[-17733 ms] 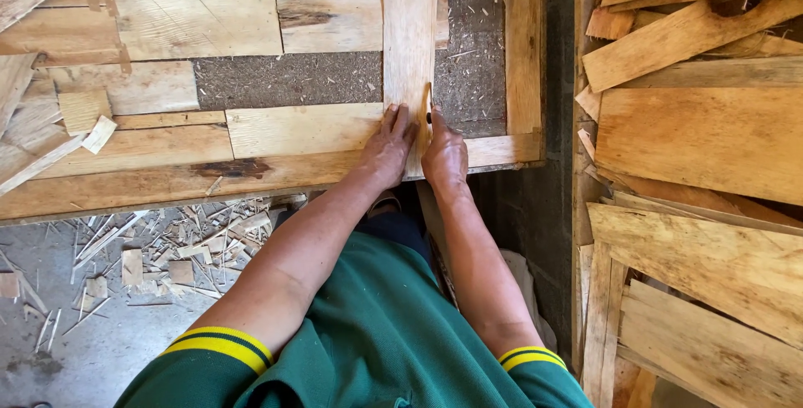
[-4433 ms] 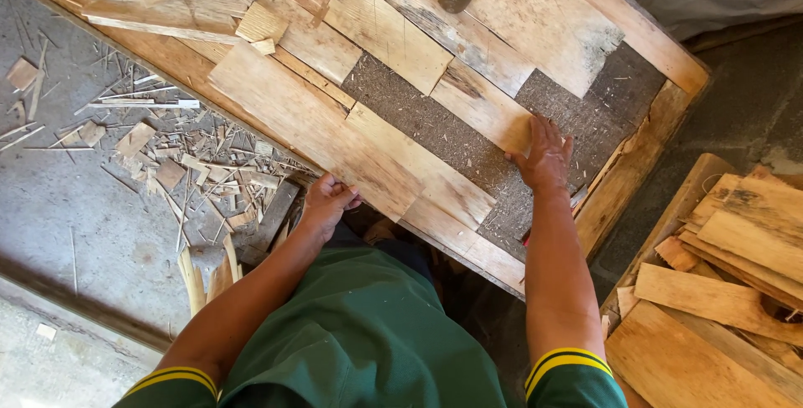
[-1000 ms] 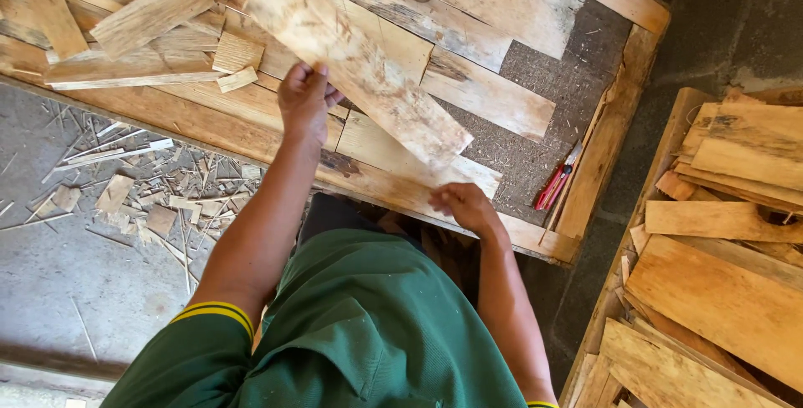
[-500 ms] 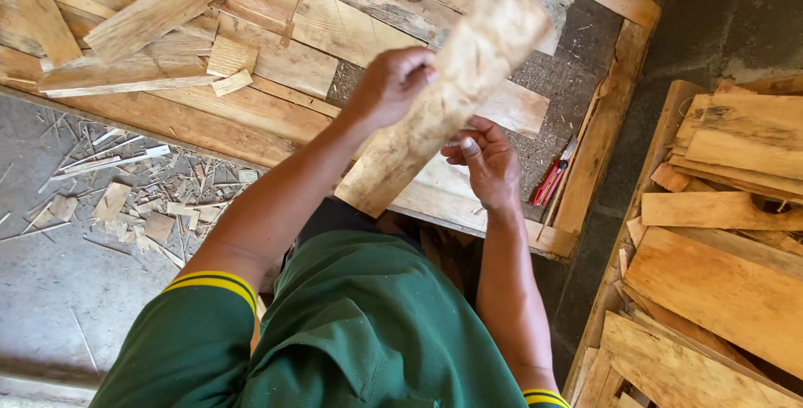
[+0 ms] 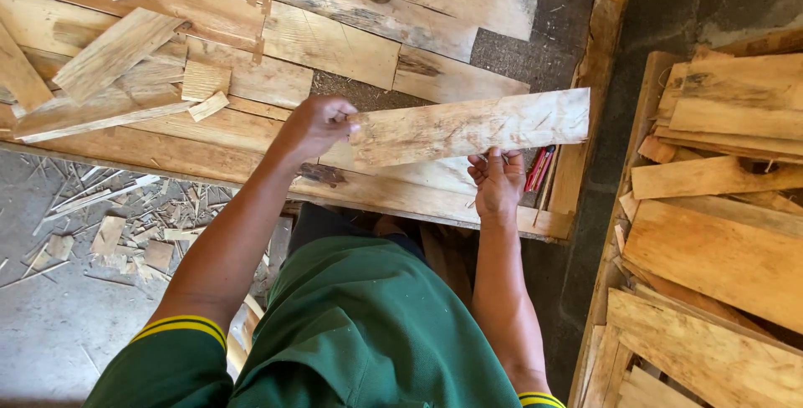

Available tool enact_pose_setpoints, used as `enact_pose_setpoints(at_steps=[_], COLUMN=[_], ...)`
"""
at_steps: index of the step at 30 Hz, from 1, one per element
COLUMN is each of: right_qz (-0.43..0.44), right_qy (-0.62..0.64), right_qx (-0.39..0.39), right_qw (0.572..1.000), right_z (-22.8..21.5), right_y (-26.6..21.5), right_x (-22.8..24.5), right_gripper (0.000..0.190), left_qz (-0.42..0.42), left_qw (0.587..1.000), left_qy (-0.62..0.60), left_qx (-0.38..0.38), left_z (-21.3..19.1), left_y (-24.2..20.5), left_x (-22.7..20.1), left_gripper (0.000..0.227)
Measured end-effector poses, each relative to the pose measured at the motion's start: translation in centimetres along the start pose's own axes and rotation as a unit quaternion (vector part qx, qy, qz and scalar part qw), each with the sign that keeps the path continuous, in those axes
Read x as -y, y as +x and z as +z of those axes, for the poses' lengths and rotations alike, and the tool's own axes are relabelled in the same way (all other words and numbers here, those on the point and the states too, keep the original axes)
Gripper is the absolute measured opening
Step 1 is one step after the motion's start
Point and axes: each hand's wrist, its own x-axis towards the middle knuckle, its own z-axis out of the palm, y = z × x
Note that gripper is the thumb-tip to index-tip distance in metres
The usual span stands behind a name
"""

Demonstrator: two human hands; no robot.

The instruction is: Fitting and trimming thin wood slabs onto a base using a utility knife.

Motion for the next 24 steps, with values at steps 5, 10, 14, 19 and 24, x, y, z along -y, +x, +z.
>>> enact_pose_setpoints(at_steps=[5,10,14,19,24], right_qz=[0.023,0.067,0.088,0.123,0.147], right_qy=[-0.008,-0.003,-0.030,-0.020,-0.035], right_qx=[-0.027,-0.068,-0.114,-0.109,-0.117], right_qw=[0.999,0.995,0.989,0.986,0.982], right_z=[0.3,0.8,2.6,4.7,5.7], right_y=[0.0,2.0,3.2,3.9,4.0], right_x=[-3.2,-8.2,-10.5,-12.5,-13.6], right_gripper=[0.011,0.012,0.010,0.011,0.011], left_qz=[0.006,0.057,0.118,0.165,0.195], left_qw=[0.965,0.953,0.927,0.891,0.884], left_qy=[-0.251,-0.179,0.134,0.304,0.347], left_qx=[-0.072,-0.236,-0.330,-0.293,-0.246], left_z=[1.5,-0.4,-1.2,-0.8,-0.3], left_y=[1.4,-1.0,-2.5,-2.7,-2.7], left_x=[7.9,6.4,7.6,11.1,13.1], left_gripper=[0.008,0.008,0.019,0.031,0.040])
